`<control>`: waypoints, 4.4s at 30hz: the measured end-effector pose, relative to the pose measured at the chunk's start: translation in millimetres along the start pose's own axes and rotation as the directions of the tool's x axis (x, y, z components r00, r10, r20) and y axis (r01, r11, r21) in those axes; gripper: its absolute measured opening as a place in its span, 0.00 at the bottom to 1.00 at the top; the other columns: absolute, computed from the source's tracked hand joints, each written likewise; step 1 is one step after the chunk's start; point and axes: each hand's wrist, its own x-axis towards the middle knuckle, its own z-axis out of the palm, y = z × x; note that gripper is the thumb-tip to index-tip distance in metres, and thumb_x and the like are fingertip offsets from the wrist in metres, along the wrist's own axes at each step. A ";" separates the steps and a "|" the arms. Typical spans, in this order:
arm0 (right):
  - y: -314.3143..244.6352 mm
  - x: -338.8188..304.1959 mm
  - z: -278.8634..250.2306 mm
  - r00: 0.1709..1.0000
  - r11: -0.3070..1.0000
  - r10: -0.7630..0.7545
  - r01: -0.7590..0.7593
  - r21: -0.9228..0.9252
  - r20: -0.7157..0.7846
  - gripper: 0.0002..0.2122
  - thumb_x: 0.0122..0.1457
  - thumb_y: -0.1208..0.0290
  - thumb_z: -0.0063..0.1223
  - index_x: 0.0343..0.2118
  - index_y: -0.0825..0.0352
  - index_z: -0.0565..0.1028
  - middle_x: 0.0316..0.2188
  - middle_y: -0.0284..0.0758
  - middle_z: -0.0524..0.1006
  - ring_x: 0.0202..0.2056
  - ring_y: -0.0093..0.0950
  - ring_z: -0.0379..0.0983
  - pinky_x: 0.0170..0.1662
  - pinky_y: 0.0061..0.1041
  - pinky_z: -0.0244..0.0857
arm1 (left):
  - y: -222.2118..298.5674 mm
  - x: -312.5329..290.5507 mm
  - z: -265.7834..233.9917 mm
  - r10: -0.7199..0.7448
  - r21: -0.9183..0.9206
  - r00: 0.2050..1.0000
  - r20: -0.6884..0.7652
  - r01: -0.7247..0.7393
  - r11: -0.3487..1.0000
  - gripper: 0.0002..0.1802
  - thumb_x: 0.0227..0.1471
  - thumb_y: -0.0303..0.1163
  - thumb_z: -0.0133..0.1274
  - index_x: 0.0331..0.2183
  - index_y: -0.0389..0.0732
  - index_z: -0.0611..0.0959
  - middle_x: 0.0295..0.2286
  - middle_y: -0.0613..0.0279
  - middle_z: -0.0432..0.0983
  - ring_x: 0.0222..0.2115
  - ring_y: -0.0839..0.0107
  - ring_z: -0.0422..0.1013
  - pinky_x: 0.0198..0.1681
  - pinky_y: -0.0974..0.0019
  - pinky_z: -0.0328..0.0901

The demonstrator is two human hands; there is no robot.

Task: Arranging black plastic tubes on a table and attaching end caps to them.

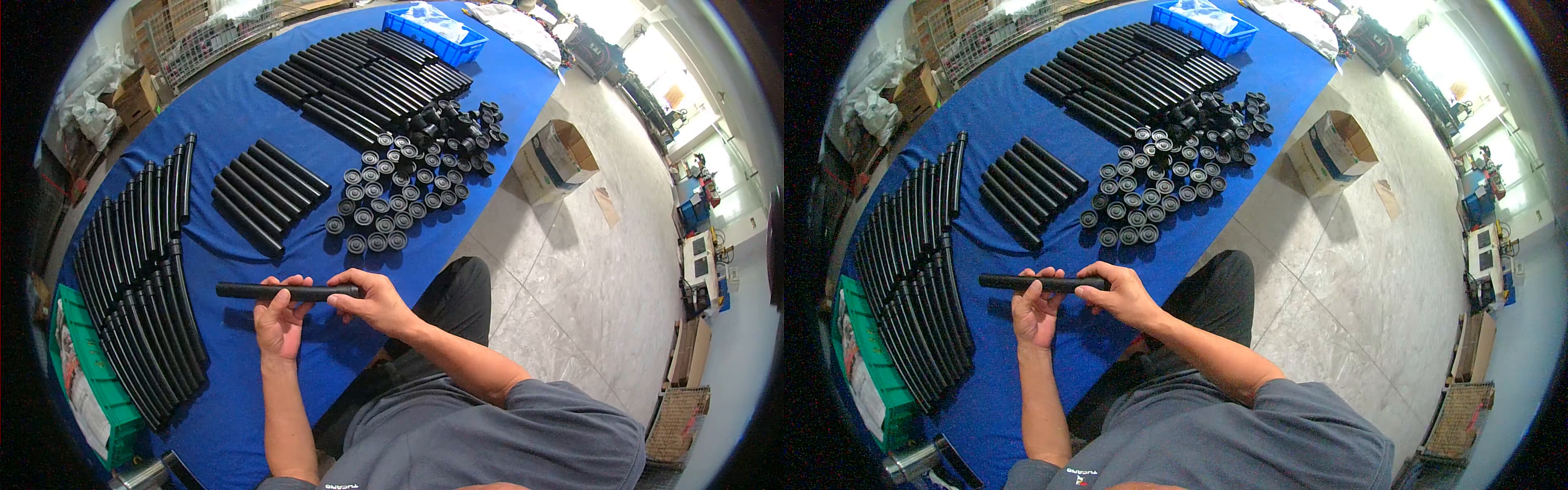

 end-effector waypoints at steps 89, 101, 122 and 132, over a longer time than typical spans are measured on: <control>-4.8 -1.9 -4.4 0.994 0.997 0.070 -0.067 -0.037 0.081 0.20 0.52 0.75 0.64 0.49 0.67 0.73 0.40 0.41 0.75 0.37 0.37 0.77 0.37 0.31 0.73 | 1.0 0.9 -1.3 -0.048 0.023 0.999 0.017 0.047 0.999 0.10 0.58 0.26 0.54 0.42 0.43 0.76 0.41 0.43 0.78 0.44 0.49 0.76 0.45 0.50 0.76; 4.2 -1.7 1.0 0.942 0.885 -0.337 0.312 -0.347 -0.012 0.18 0.57 0.70 0.62 0.49 0.68 0.75 0.27 0.32 0.77 0.26 0.19 0.75 0.28 0.21 0.69 | -0.8 1.8 -1.9 -0.045 0.056 0.998 -0.037 0.047 0.997 0.10 0.57 0.26 0.54 0.42 0.42 0.75 0.41 0.43 0.78 0.45 0.49 0.76 0.46 0.49 0.75; 5.0 -1.5 1.7 0.872 0.801 -0.486 0.472 -0.369 0.059 0.19 0.58 0.71 0.61 0.51 0.70 0.72 0.28 0.31 0.76 0.29 0.19 0.75 0.32 0.21 0.71 | 0.5 1.9 -0.9 -0.073 0.023 0.997 -0.023 0.073 0.997 0.10 0.57 0.26 0.53 0.43 0.42 0.75 0.40 0.43 0.78 0.44 0.49 0.76 0.45 0.51 0.76; 5.4 2.1 -1.8 0.899 0.859 -0.435 0.429 -0.279 0.045 0.19 0.57 0.70 0.62 0.51 0.70 0.73 0.27 0.31 0.77 0.27 0.19 0.75 0.30 0.21 0.70 | 1.2 2.9 0.4 -0.063 0.004 0.998 -0.011 0.063 0.998 0.11 0.56 0.24 0.52 0.43 0.42 0.75 0.41 0.42 0.78 0.44 0.49 0.76 0.47 0.51 0.74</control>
